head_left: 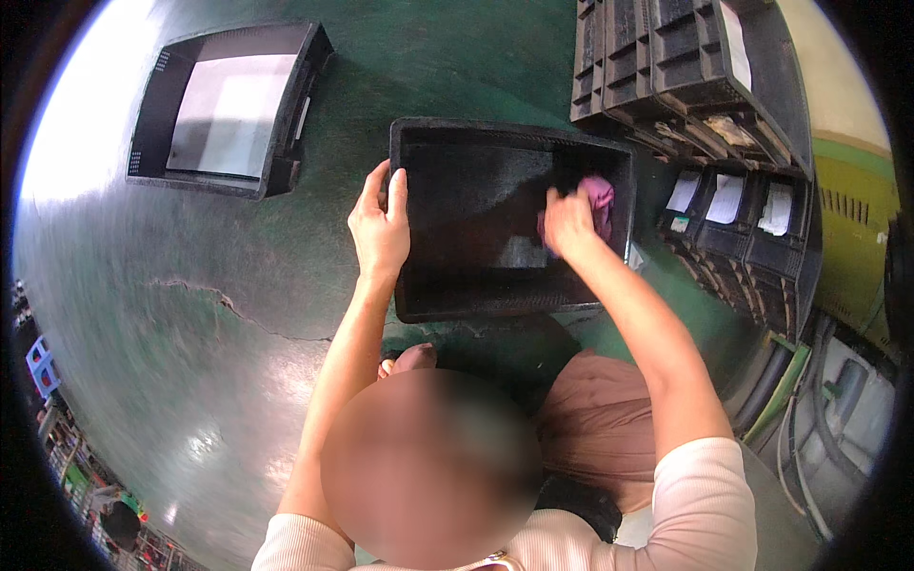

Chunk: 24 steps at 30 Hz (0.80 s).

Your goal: The person cleans the interior of plastic bins using a cloth and then places a sheet of paper inside each bin before stacking them.

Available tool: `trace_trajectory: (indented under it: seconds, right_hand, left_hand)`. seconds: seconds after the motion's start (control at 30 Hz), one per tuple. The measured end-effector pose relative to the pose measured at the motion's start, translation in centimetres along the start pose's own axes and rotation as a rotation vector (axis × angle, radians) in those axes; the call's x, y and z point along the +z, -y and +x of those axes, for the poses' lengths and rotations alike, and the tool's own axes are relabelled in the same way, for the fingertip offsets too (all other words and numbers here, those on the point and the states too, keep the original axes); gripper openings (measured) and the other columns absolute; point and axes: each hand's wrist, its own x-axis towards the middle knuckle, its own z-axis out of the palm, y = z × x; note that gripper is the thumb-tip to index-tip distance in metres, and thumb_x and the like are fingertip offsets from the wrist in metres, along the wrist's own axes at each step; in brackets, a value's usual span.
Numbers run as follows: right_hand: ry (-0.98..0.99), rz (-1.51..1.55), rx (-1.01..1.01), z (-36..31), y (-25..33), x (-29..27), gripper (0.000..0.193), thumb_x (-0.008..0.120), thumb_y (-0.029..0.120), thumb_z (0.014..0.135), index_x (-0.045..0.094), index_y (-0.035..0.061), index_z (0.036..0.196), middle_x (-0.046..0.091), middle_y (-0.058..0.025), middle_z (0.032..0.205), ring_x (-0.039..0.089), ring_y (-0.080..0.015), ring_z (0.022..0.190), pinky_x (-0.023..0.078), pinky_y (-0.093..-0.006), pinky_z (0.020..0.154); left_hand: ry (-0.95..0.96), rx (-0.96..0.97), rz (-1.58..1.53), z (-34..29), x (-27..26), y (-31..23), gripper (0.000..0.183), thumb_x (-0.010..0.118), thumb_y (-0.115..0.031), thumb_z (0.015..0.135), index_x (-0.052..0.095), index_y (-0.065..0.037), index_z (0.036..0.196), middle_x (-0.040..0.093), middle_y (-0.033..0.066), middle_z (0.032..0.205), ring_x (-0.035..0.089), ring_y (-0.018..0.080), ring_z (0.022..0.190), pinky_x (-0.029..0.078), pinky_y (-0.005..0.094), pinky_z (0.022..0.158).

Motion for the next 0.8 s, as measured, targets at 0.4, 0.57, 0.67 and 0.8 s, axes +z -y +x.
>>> trace_trajectory:
  seconds: [0.4,0.57,0.67,0.8]
  right_hand:
    - [0.317,0.64,-0.328,-2.0,9.0,-7.4,0.041,0.051,0.034,0.076,0.062,0.0001,0.097,0.062,-0.0188,0.096,0.061,-0.0292,0.089,0.048,-0.0388,0.075]
    - [0.208,1.184,-0.229,1.4,12.2,-6.3,0.043,0.055,0.033,0.073,0.061,-0.0008,0.099,0.056,-0.0233,0.106,0.054,-0.034,0.101,0.042,-0.0395,0.087]
    - [-0.159,1.636,0.09,2.2,8.4,-7.0,0.042,0.06,0.023,0.072,0.051,-0.0047,0.102,0.058,-0.0261,0.097,0.055,-0.037,0.096,0.044,-0.0409,0.081]
    - [-0.257,1.461,0.008,-1.8,6.1,-8.1,0.039,0.055,0.023,0.078,0.045,-0.0021,0.105,0.058,-0.0257,0.094,0.056,-0.041,0.09,0.045,-0.0463,0.076]
  left_hand:
    - [-0.02,0.033,-0.014,0.2,0.2,0.2,0.034,0.053,-0.029,0.086,0.055,-0.004,0.11,0.062,0.0177,0.088,0.06,0.0198,0.076,0.045,0.0316,0.07]
    - [-0.041,0.131,-0.1,-0.8,1.7,-2.7,0.035,0.05,-0.027,0.087,0.054,0.0,0.111,0.061,0.0189,0.098,0.06,0.0236,0.09,0.044,0.0309,0.078]
    - [-0.035,0.102,-0.032,-1.2,2.1,-4.3,0.037,0.048,-0.029,0.088,0.053,-0.002,0.113,0.06,0.0198,0.101,0.059,0.0278,0.093,0.044,0.0329,0.08]
    - [-0.079,0.205,0.075,-2.6,3.5,-5.9,0.041,0.045,-0.034,0.089,0.053,-0.002,0.113,0.061,0.0195,0.097,0.059,0.0278,0.09,0.043,0.0335,0.079]
